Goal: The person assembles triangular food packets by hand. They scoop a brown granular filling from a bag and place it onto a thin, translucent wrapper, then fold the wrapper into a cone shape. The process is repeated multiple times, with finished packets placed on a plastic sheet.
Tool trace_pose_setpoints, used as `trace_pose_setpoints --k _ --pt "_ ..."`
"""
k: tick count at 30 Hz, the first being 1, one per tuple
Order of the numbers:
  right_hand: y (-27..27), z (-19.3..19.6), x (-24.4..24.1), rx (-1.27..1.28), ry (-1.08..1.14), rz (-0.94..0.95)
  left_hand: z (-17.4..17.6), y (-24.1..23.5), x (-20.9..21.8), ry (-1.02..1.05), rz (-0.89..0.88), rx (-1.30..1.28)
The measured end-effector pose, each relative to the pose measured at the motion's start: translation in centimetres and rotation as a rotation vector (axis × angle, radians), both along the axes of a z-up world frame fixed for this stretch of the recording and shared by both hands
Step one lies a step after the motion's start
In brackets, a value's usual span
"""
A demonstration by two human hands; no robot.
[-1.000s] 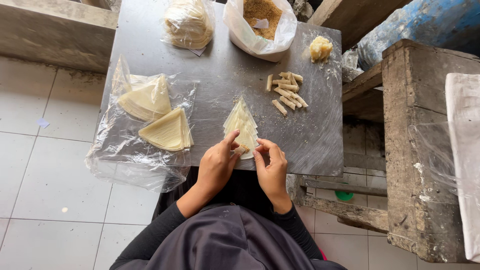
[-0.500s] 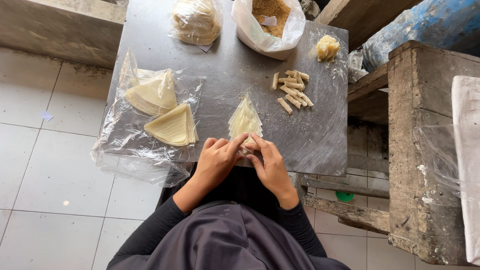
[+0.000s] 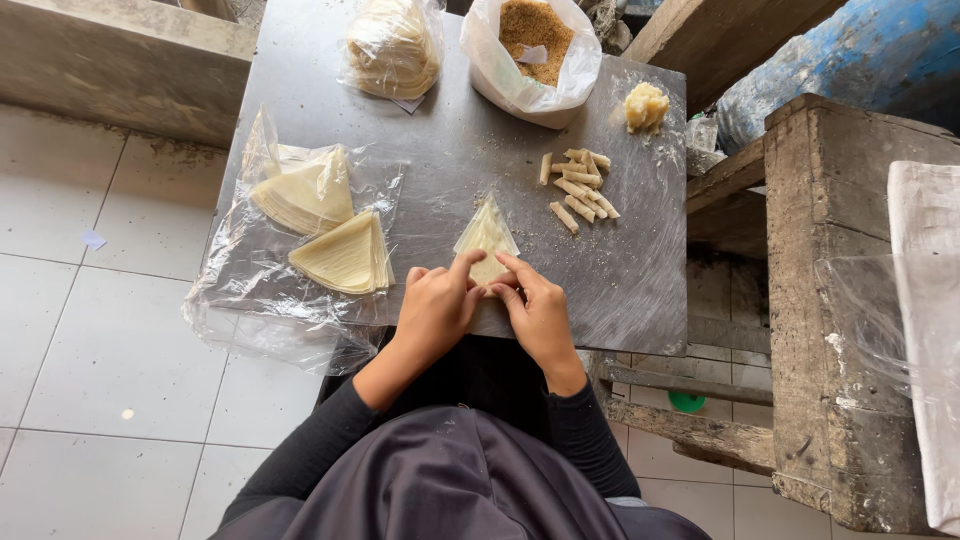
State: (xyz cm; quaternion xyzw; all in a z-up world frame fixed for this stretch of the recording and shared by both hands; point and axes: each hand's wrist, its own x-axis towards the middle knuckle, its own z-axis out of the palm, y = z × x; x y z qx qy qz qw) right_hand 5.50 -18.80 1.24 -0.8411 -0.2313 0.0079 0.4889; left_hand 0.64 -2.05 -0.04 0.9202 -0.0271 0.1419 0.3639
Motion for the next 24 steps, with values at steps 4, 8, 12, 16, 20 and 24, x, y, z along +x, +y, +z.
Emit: trace_pose_setpoints --k 4,8,12,16,20,24 --pt "0.7 0.9 0.9 -0.081 -0.006 -0.023 0.5 -0.1 1.2 0.125 0.085 -0.099" --pt "0.2 0.5 1.2 -0.013 0.043 0.037 -0.2 0.1 1.4 -0.061 0.035 -0.057" --pt "-1.2 0.1 1.0 -0.19 -0.327 0.115 -0.6 1.1 0.4 -0.2 -0.066 0.117" --pt "-1.5 -0.2 0.9 -0.205 -0.455 0.117 0.0 0.9 0.1 -0.221 -0.081 0.255" --pt "-0.8 0.4 1.8 -0.187 -0.086 0.008 0.8 0.3 0.7 -0.046 0.05 0.045" --pt "-0.1 1.1 2.5 -0.054 0.171 -0.013 0.8 0.0 1.5 -0.002 0.181 -0.119"
